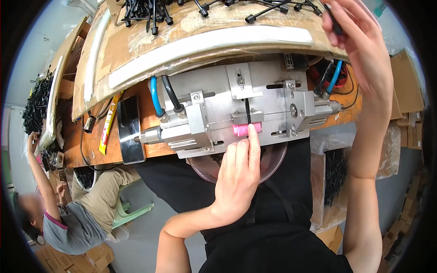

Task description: The person repeatedly picks up black cable ties from a pile on a table and inserts them into a metal jig. They manipulate the ties within the jig to secure them, then place the finished items into a clear bowl below. The process is continuous and repetitive throughout the clip.

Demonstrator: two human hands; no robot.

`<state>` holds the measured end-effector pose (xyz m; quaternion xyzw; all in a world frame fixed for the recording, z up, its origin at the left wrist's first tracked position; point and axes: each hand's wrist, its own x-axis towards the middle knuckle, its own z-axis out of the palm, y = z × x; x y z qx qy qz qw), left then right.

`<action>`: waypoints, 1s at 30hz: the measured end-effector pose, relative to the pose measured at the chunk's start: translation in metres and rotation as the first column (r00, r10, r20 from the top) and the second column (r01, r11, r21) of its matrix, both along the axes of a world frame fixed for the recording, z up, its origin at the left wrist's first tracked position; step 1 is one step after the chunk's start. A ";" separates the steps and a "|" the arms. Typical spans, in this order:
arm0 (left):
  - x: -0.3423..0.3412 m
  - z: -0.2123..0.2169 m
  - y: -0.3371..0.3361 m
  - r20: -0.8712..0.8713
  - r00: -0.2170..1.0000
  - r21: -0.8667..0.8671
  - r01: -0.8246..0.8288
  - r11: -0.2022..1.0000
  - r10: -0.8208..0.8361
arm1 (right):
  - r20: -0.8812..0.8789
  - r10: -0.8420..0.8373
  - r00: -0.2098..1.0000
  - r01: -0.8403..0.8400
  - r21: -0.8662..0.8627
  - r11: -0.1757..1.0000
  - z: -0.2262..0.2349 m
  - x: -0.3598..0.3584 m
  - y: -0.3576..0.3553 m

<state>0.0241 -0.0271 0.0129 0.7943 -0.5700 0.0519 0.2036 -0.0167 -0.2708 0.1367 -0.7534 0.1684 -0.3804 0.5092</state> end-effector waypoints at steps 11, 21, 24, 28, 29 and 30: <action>0.087 0.062 -0.054 0.139 0.990 -0.306 0.020 0.952 0.024 | -0.093 0.087 0.992 -0.123 -0.512 0.850 -0.110 -0.068 0.112; 0.155 0.120 -0.103 -0.205 0.970 -0.119 -0.158 0.980 0.131 | -0.227 -0.082 0.970 -0.072 -0.596 0.800 -0.150 -0.049 0.147; 0.131 0.112 -0.071 -0.059 0.995 -0.297 -0.094 0.950 0.080 | -0.222 -0.075 0.972 -0.079 -0.613 0.786 -0.147 -0.048 0.145; 0.087 0.075 -0.027 -0.043 0.996 -0.366 -0.091 0.926 0.081 | -0.352 -0.041 0.935 -0.206 -0.634 0.745 -0.106 -0.049 0.124; 0.070 0.068 -0.011 -0.054 0.997 -0.347 -0.076 0.935 0.061 | -0.287 -0.042 0.957 -0.178 -0.696 0.696 -0.091 -0.042 0.113; 0.056 0.052 0.001 -0.074 0.997 -0.332 -0.051 0.942 0.027 | -0.233 -0.070 0.970 -0.140 -0.770 0.623 -0.076 -0.030 0.094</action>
